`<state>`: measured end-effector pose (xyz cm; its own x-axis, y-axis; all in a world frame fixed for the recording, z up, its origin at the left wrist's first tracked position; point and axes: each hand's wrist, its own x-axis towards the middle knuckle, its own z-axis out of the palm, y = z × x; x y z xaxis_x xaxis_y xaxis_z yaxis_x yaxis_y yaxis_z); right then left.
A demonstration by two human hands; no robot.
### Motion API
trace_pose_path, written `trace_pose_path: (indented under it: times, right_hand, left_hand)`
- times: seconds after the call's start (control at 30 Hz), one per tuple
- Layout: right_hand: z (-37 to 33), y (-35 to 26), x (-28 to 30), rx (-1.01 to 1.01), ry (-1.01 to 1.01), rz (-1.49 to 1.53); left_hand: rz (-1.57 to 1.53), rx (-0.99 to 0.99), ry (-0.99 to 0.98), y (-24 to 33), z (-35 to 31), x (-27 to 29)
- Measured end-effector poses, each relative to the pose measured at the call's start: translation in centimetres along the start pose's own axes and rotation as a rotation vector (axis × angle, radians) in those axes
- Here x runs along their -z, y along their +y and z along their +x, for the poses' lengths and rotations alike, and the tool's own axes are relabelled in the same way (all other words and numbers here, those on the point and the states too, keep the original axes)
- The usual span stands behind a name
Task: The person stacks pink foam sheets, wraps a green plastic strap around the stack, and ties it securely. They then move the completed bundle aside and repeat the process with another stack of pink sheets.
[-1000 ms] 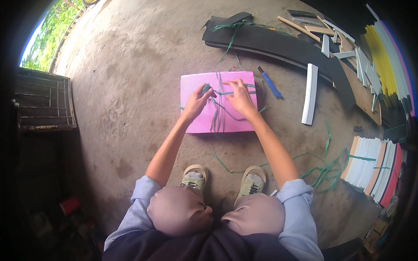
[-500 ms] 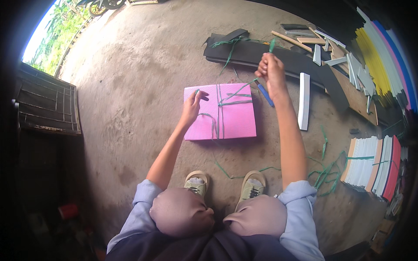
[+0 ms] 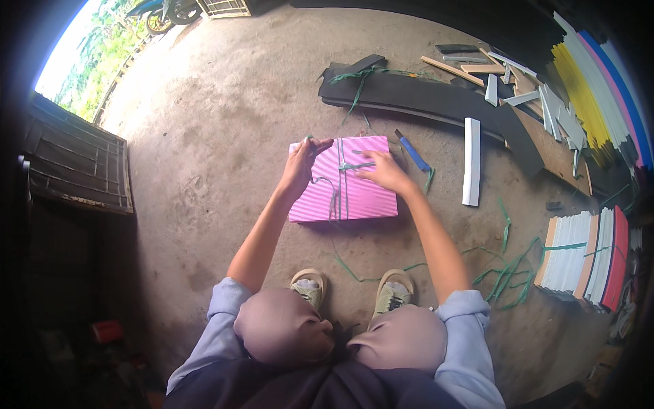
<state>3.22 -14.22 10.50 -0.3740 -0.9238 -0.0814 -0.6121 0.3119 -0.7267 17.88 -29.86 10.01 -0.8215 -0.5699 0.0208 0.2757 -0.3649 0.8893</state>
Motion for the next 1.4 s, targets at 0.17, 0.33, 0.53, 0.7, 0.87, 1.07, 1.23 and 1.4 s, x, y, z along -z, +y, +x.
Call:
trace_pose_path:
  times: [0.17, 0.33, 0.53, 0.7, 0.87, 1.07, 1.23, 1.4]
  right_hand:
    - [4.7, -2.9, -5.3, -0.486, -0.448, 1.086]
    - [6.5, 3.1, -6.7, -0.412, -0.987, 1.742]
    - [5.5, 0.3, -7.6, -0.616, -0.292, 1.317]
    - [3.9, 0.9, -7.6, -0.564, -0.223, 0.887]
    - [1.7, -0.3, -8.1, -0.513, -0.217, 0.763]
    - [2.1, -0.3, -7.1, -0.007, 0.285, -0.141]
    - [5.2, 3.5, -8.1, -0.072, 0.338, -0.309]
    - [5.8, 3.5, -7.4, -0.328, -0.019, 0.007]
  left_hand:
    - [0.187, 0.041, 0.048, -0.2, -2.9, -1.2]
    - [0.251, -0.124, 0.07, -5.1, -5.7, -1.8]
    - [0.583, -0.184, -0.033, -5.9, -11.1, 0.1]
    - [0.709, -0.151, 0.604, -6.5, -12.0, 4.2]
    - [0.268, 0.493, 0.354, -6.2, -5.9, 2.5]
    - [0.262, 0.444, 0.318, -6.9, -4.3, 3.7]
    - [0.627, 0.44, 0.247, -6.2, -3.5, 2.3]
    - [1.019, 0.358, 0.239, -5.3, -2.1, 2.9]
